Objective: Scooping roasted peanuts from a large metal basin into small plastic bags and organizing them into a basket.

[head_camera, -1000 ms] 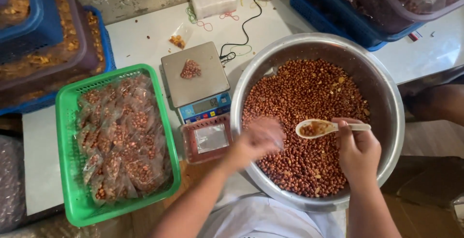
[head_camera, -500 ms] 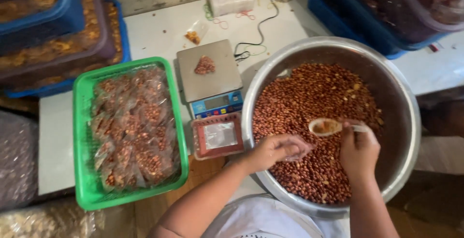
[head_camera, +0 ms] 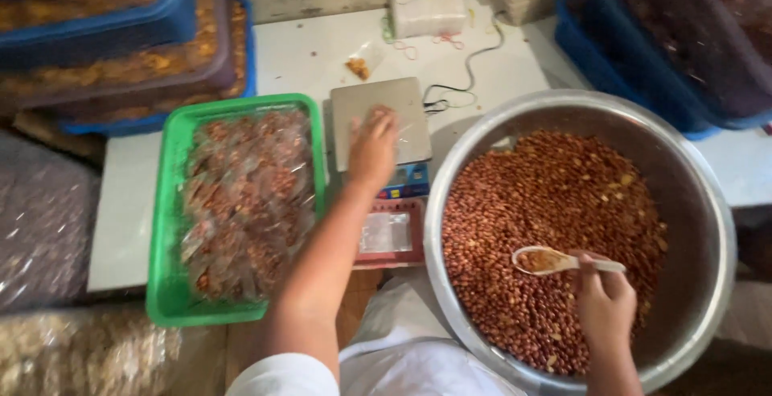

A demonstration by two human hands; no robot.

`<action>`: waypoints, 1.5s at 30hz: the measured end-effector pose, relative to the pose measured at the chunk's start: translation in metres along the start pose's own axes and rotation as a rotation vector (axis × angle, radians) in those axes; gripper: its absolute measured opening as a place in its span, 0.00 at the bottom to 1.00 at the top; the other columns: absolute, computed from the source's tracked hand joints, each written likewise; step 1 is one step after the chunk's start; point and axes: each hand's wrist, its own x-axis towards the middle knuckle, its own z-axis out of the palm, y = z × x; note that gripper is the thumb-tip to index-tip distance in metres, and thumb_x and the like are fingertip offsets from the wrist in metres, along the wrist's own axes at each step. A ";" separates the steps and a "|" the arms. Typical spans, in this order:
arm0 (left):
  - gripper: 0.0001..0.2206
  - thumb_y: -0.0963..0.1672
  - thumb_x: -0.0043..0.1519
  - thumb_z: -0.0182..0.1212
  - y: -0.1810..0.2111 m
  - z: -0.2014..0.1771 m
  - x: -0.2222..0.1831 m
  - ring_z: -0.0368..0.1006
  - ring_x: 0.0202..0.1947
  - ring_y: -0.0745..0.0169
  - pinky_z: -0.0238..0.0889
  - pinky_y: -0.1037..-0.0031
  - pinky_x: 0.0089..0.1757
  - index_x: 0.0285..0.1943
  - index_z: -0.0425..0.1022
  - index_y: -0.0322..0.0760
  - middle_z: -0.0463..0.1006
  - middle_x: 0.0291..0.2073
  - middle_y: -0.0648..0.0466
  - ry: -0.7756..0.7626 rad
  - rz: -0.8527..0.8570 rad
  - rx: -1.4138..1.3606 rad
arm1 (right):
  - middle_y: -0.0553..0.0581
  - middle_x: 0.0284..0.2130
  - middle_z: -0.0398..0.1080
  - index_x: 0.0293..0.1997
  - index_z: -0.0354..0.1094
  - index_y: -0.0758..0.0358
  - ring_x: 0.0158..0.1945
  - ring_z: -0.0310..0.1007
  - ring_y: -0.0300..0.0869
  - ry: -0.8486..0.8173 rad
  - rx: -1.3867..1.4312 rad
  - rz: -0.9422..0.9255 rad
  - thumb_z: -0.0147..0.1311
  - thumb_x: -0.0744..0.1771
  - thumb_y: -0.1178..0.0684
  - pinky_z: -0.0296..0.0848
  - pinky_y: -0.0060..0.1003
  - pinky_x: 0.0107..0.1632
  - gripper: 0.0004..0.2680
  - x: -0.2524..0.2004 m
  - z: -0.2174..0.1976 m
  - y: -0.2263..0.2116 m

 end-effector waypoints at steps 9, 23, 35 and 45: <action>0.19 0.42 0.59 0.68 0.093 -0.131 -0.128 0.76 0.40 0.70 0.70 0.78 0.47 0.60 0.74 0.40 0.81 0.41 0.56 0.371 -0.723 -1.349 | 0.53 0.37 0.70 0.61 0.76 0.61 0.30 0.58 0.36 0.032 -0.142 -0.250 0.48 0.81 0.56 0.54 0.33 0.31 0.07 0.003 -0.007 0.023; 0.05 0.42 0.64 0.65 -0.027 -0.178 -0.235 0.79 0.42 0.70 0.71 0.79 0.48 0.46 0.82 0.38 0.84 0.41 0.56 0.694 -0.692 -0.681 | 0.53 0.33 0.68 0.62 0.78 0.58 0.30 0.58 0.37 0.043 -0.289 -0.313 0.46 0.86 0.52 0.57 0.37 0.32 0.10 -0.002 0.013 0.004; 0.12 0.45 0.67 0.59 -0.020 -0.206 -0.267 0.68 0.61 0.48 0.65 0.62 0.58 0.57 0.78 0.39 0.73 0.58 0.49 0.416 -0.612 -0.147 | 0.58 0.36 0.69 0.62 0.76 0.65 0.33 0.63 0.40 0.019 -0.211 -0.353 0.43 0.86 0.55 0.64 0.35 0.35 0.11 -0.002 0.014 0.005; 0.20 0.56 0.62 0.58 -0.017 -0.180 -0.244 0.35 0.76 0.30 0.38 0.40 0.68 0.53 0.74 0.41 0.49 0.76 0.39 0.054 -0.490 0.123 | 0.56 0.36 0.65 0.65 0.73 0.66 0.32 0.59 0.38 -0.025 -0.071 -0.327 0.42 0.85 0.52 0.61 0.30 0.35 0.11 0.041 -0.009 0.063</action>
